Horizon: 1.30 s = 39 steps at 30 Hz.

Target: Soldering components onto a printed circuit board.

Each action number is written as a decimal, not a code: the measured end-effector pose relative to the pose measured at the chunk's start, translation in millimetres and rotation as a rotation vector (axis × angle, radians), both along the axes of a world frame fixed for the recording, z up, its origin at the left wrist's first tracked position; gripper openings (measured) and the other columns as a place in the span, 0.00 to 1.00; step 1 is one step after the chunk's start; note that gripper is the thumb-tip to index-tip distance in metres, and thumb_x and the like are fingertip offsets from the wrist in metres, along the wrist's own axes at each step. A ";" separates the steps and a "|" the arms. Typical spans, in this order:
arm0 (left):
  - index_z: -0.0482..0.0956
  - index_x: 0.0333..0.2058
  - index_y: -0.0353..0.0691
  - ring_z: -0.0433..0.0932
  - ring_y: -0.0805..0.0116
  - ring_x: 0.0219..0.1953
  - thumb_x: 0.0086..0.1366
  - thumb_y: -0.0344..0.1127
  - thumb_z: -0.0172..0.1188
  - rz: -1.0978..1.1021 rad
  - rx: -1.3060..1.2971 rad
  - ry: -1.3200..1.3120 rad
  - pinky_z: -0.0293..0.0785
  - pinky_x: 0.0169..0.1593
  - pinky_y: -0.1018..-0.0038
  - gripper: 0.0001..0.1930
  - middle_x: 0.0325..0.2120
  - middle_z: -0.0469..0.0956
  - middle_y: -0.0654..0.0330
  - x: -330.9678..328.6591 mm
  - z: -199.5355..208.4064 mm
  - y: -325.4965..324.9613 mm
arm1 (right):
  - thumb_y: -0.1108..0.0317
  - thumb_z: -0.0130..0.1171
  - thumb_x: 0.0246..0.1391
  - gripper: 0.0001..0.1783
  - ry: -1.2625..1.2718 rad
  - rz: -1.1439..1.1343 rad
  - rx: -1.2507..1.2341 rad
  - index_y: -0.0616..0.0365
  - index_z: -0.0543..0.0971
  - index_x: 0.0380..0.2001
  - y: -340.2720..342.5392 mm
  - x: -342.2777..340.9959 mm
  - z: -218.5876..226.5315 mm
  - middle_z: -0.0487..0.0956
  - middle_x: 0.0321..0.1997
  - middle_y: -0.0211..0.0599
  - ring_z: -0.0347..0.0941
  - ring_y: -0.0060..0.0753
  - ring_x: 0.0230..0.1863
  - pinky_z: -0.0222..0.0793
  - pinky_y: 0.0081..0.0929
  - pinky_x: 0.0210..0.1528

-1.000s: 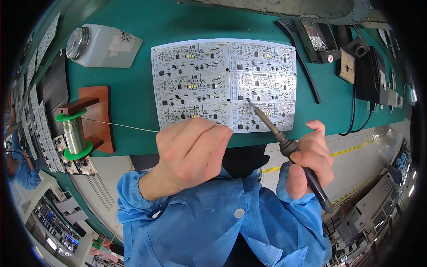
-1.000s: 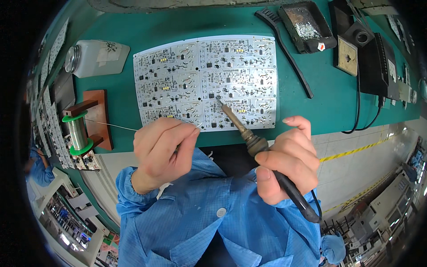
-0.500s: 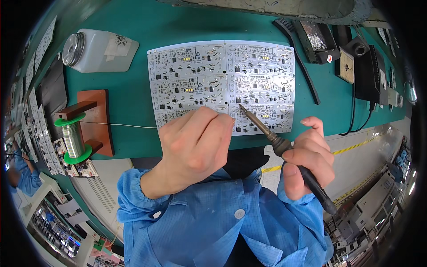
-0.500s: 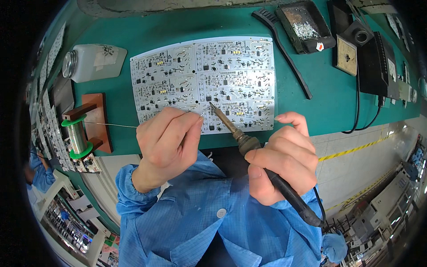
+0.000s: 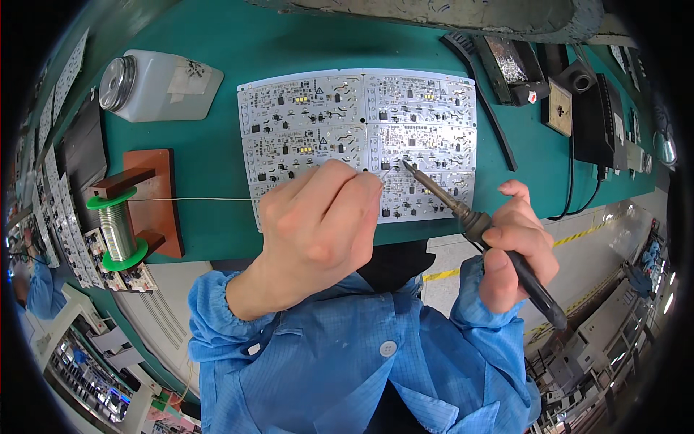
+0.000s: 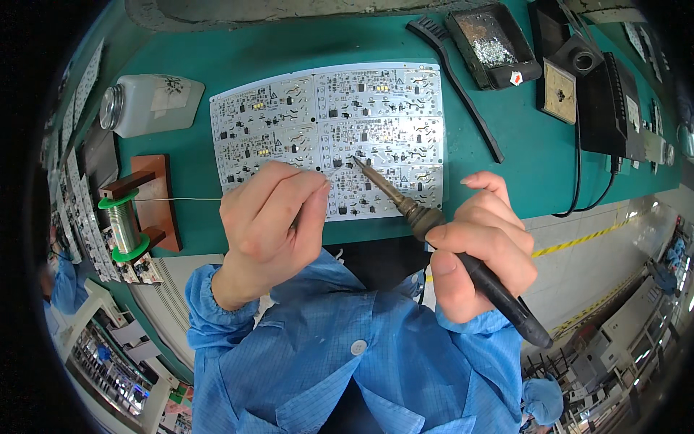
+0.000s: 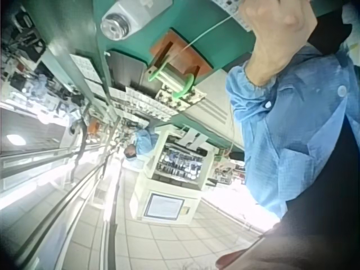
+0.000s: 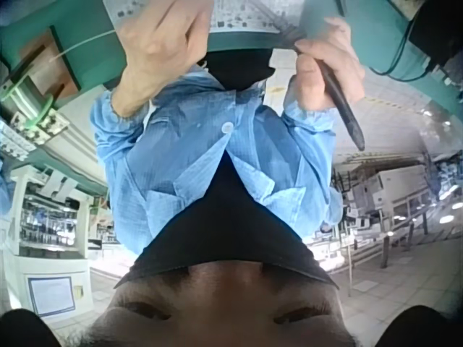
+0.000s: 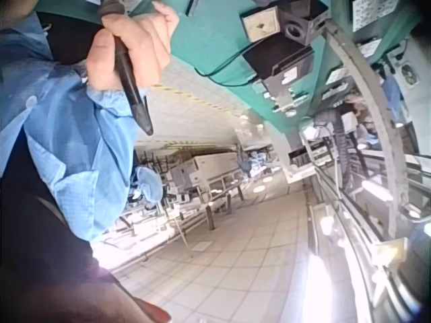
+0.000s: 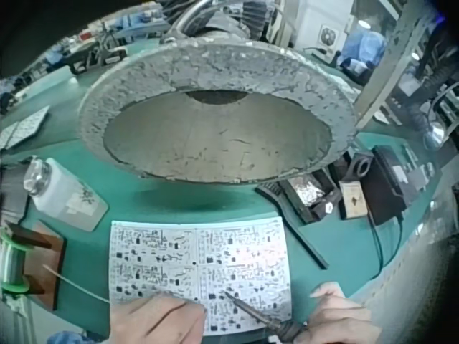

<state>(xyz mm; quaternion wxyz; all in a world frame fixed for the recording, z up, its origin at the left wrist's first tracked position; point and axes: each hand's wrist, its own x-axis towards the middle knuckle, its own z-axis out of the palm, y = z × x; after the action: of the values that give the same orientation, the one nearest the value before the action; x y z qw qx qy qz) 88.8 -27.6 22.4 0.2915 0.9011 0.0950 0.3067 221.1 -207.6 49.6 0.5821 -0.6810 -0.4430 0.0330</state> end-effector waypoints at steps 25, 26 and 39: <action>0.78 0.25 0.39 0.71 0.67 0.16 0.46 0.24 0.68 0.016 -0.061 0.026 0.65 0.19 0.73 0.08 0.20 0.71 0.62 3.0 6.5 2.3 | 0.60 0.61 0.51 0.14 0.047 -0.088 0.107 0.62 0.77 0.28 -11.1 17.7 -8.5 0.71 0.16 0.34 0.64 0.29 0.20 0.64 0.47 0.48; 0.78 0.25 0.39 0.71 0.67 0.16 0.46 0.24 0.68 0.014 -0.061 0.024 0.65 0.19 0.73 0.08 0.20 0.71 0.62 2.7 7.2 2.9 | 0.60 0.60 0.51 0.14 0.004 -0.159 0.125 0.62 0.76 0.30 -12.6 19.2 -11.7 0.71 0.17 0.34 0.64 0.28 0.21 0.64 0.48 0.49; 0.79 0.28 0.34 0.77 0.63 0.21 0.46 0.19 0.67 0.001 -0.065 0.027 0.70 0.22 0.74 0.09 0.22 0.76 0.56 4.8 17.1 12.5 | 0.70 0.61 0.54 0.17 -0.233 -0.405 -0.255 0.65 0.78 0.47 -3.1 49.4 -35.7 0.80 0.40 0.45 0.73 0.42 0.43 0.68 0.33 0.48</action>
<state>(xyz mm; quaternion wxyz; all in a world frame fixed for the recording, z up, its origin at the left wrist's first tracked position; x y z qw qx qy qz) 93.6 -15.0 39.6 0.3192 0.8951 0.1095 0.2914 270.5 -210.7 13.9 0.4313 -0.8228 -0.3542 -0.1071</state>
